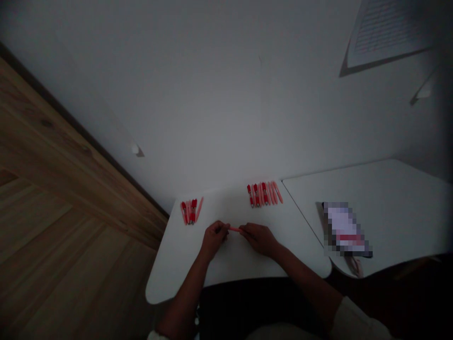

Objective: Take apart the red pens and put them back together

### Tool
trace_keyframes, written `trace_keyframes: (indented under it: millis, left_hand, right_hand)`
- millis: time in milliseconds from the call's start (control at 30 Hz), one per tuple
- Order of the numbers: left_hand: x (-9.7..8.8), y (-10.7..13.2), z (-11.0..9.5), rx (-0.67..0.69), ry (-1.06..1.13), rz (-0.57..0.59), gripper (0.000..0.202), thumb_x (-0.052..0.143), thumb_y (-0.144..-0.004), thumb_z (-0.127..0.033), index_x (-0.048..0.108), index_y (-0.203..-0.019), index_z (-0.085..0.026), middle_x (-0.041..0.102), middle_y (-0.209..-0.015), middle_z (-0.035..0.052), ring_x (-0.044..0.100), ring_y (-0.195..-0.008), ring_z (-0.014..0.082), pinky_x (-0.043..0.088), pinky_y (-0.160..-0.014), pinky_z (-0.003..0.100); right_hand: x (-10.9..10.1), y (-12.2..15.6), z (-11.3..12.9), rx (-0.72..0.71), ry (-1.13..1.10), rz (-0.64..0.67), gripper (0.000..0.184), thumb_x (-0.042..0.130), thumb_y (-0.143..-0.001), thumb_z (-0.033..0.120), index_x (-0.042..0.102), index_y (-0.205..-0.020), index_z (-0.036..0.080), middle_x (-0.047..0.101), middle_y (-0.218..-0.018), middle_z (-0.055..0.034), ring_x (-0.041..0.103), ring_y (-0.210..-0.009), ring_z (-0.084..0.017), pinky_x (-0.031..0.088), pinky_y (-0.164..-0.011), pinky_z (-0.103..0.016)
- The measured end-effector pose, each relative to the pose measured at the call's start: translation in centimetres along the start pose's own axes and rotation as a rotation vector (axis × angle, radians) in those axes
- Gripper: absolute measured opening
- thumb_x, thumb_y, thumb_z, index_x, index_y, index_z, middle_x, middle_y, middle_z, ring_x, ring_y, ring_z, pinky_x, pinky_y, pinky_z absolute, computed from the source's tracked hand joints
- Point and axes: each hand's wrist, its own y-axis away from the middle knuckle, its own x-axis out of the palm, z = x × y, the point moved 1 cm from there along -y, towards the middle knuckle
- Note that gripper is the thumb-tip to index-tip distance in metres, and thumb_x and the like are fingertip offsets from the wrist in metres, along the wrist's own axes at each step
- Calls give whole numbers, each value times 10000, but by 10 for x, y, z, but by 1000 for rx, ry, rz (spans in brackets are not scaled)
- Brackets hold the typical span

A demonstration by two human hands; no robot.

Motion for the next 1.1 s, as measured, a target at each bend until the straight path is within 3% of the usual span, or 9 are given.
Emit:
trace_keyframes:
  millis: [233, 467, 633, 733, 967, 1033, 1100]
  left_hand:
    - [-1, 3, -11, 207, -189, -30, 362, 522, -815, -455, 504, -585, -176, 444, -551, -34, 410, -560, 109, 325, -536, 216]
    - [1, 3, -8, 158, -160, -54, 404, 510, -817, -480, 545, -559, -172, 483, -511, -20, 443, -517, 110, 353, -527, 223]
    - [-1, 5, -8, 142, 18, 38, 287, 569, -795, -433, 617, -920, -178, 607, -713, 13, 538, -608, 121, 422, -566, 220]
    - [-1, 5, -6, 151, 34, 69, 261, 576, -796, -413, 617, -871, -167, 611, -720, 19, 554, -636, 123, 435, -587, 221]
    - [0, 4, -5, 121, -60, -4, 305, 552, -805, -448, 603, -693, -169, 573, -578, -2, 525, -561, 122, 414, -573, 230]
    - [0, 4, -6, 109, -45, -3, 300, 553, -803, -452, 616, -726, -170, 582, -586, 2, 533, -563, 125, 413, -571, 233]
    - [0, 5, -7, 93, 9, 14, 294, 570, -793, -447, 632, -880, -173, 623, -671, 20, 561, -601, 134, 422, -580, 237]
  right_hand:
    - [-2, 1, 3, -21, -9, -7, 315, 349, -962, 369, 612, -1078, 240, 645, -860, -34, 605, -790, -154, 424, -704, -247]
    - [-3, 1, 3, -31, -16, 7, 327, 335, -966, 371, 614, -1070, 238, 632, -828, -31, 597, -757, -145, 417, -692, -238]
    - [-2, 1, 3, -20, -23, 5, 327, 335, -967, 372, 608, -1079, 231, 636, -848, -35, 596, -765, -143, 415, -696, -238]
    - [-2, 0, 3, -21, -22, 9, 324, 338, -966, 368, 614, -1069, 232, 636, -838, -35, 596, -770, -144, 415, -696, -239]
    - [-1, 1, 2, -12, -28, -13, 320, 343, -962, 373, 612, -1078, 243, 635, -833, -33, 599, -762, -147, 423, -690, -241]
    - [-1, 2, 1, -17, -38, -21, 325, 339, -963, 374, 610, -1080, 238, 635, -838, -36, 599, -761, -145, 425, -689, -239]
    - [-1, 2, 0, -16, -47, -27, 330, 337, -963, 378, 610, -1082, 234, 636, -837, -39, 599, -760, -146, 427, -689, -239]
